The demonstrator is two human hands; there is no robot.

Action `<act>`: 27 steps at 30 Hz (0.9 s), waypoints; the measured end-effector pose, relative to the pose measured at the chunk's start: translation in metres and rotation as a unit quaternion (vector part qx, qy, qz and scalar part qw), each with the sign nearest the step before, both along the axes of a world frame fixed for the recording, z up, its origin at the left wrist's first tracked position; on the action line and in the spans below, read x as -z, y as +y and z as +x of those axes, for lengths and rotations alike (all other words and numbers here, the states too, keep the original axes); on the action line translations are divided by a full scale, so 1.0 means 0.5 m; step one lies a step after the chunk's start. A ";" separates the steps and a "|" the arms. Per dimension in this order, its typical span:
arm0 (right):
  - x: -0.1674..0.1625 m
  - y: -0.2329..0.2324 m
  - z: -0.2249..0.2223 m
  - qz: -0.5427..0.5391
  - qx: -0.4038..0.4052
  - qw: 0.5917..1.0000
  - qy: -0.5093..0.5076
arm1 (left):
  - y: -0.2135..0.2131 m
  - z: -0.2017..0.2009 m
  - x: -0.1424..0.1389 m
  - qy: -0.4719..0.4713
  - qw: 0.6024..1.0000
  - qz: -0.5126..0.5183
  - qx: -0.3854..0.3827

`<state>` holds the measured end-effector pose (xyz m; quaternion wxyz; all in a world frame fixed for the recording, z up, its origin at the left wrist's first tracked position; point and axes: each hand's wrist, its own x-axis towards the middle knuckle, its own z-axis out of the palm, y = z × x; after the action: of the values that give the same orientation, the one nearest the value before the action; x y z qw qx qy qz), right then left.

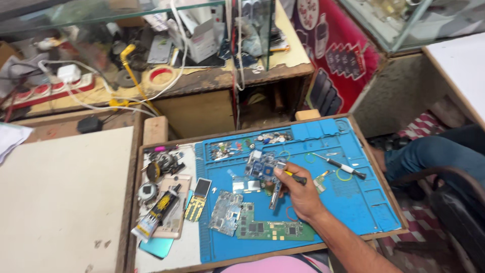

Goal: The person works on a disassembled phone motherboard held on a blue silicone repair mat, steadying the board with one hand while using a screwdriver with the other to work on components. They briefly reach aside to take an item from a nearby person, then resume prying and adjusting parts on the board.

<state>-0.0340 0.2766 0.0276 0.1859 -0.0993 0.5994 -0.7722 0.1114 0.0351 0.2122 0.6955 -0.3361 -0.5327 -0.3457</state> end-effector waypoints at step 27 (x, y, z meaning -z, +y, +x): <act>-0.011 -0.017 0.013 0.088 -0.013 0.992 0.088 | -0.009 -0.185 0.382 -0.655 0.650 0.229 0.311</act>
<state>-0.0276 0.2679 0.0331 0.1504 -0.1574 0.6777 -0.7024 0.0189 0.0304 0.0212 0.0726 0.0019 -0.6181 -0.7828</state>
